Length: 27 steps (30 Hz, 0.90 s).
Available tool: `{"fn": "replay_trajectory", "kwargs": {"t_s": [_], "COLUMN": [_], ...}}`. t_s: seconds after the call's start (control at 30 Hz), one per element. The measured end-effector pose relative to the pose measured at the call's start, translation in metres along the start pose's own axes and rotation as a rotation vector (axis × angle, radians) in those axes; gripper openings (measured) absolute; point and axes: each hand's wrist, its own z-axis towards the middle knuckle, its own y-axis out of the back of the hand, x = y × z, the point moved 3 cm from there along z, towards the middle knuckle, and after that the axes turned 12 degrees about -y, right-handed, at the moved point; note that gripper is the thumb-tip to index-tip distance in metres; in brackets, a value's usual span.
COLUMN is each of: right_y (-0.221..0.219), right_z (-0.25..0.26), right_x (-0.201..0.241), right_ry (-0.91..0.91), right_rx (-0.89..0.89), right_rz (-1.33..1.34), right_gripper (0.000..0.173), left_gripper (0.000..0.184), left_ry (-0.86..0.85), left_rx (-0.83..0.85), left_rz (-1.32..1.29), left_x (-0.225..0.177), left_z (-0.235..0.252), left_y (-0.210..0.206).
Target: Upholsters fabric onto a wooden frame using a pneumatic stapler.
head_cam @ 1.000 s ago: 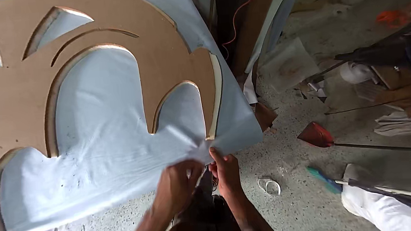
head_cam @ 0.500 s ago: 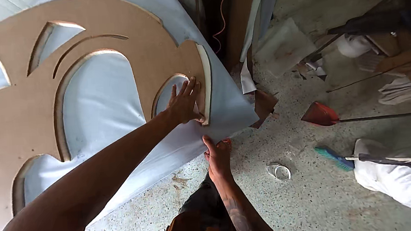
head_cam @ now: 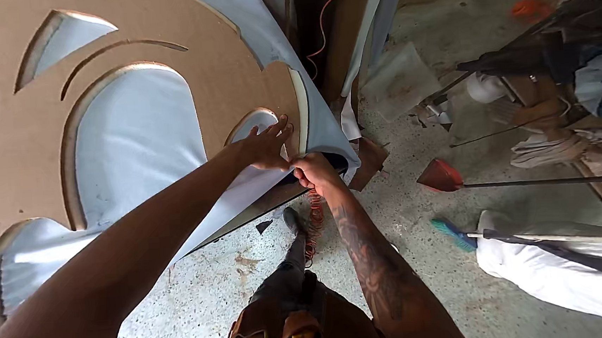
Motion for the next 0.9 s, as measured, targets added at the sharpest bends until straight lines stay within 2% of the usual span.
{"fn": "replay_trajectory", "kwargs": {"t_s": [0.07, 0.1, 0.17, 0.27, 0.33, 0.4, 0.47, 0.5, 0.57, 0.6, 0.67, 0.73, 0.9], "right_y": [0.005, 0.008, 0.008, 0.007, 0.019, 0.035, 0.054, 0.064, 0.073, 0.068, 0.044, 0.022, 0.003], "right_z": [0.005, 0.008, 0.012, 0.014, -0.004, -0.035, -0.054, -0.053, -0.044, -0.038, -0.026, -0.015, -0.021], "right_x": [0.013, 0.019, 0.026, 0.026, 0.009, -0.038, -0.136, -0.197, -0.309, -0.346, -0.383, -0.396, -0.406], "right_ry": [-0.006, -0.004, 0.005, 0.128, 0.342, 0.451, 0.315, 0.161, -0.204, -0.352, -0.506, -0.581, -0.508], "right_rx": [-0.010, -0.010, -0.006, -0.013, -0.066, -0.168, -0.248, -0.221, -0.014, 0.100, 0.194, 0.207, 0.173], "right_rz": [-0.170, -0.243, -0.325, -0.291, -0.185, -0.142, -0.334, -0.480, -0.796, -0.899, -0.960, -0.917, -0.585], "right_gripper": [0.037, 0.039, 0.038, 0.036, 0.034, 0.037, 0.043, 0.045, 0.067, 0.082, 0.100, 0.102, 0.065], "left_gripper": [0.138, 0.142, 0.132, 0.118, 0.115, 0.115, 0.114, 0.113, 0.110, 0.109, 0.106, 0.103, 0.099], "left_ry": [0.001, -0.002, 0.001, 0.012, 0.011, 0.018, 0.022, 0.024, 0.021, 0.021, 0.020, 0.020, 0.018], "left_rx": [-0.053, -0.117, -0.271, -0.347, -0.366, -0.377, -0.381, -0.386, -0.392, -0.395, -0.403, -0.405, -0.416], "left_rz": [0.015, 0.042, 0.066, 0.039, 0.019, 0.005, -0.005, -0.009, -0.018, -0.014, -0.009, -0.014, 0.001], "left_x": [-0.002, -0.002, -0.001, 0.003, 0.004, 0.008, 0.009, 0.009, 0.008, 0.008, 0.009, 0.008, 0.008], "left_z": [0.000, 0.001, 0.000, 0.001, 0.003, 0.001, 0.002, 0.003, 0.003, 0.004, 0.003, 0.002, 0.004], "left_y": [-0.007, -0.012, -0.025, -0.035, -0.039, -0.039, -0.041, -0.041, -0.042, -0.040, -0.039, -0.038, -0.034]}}
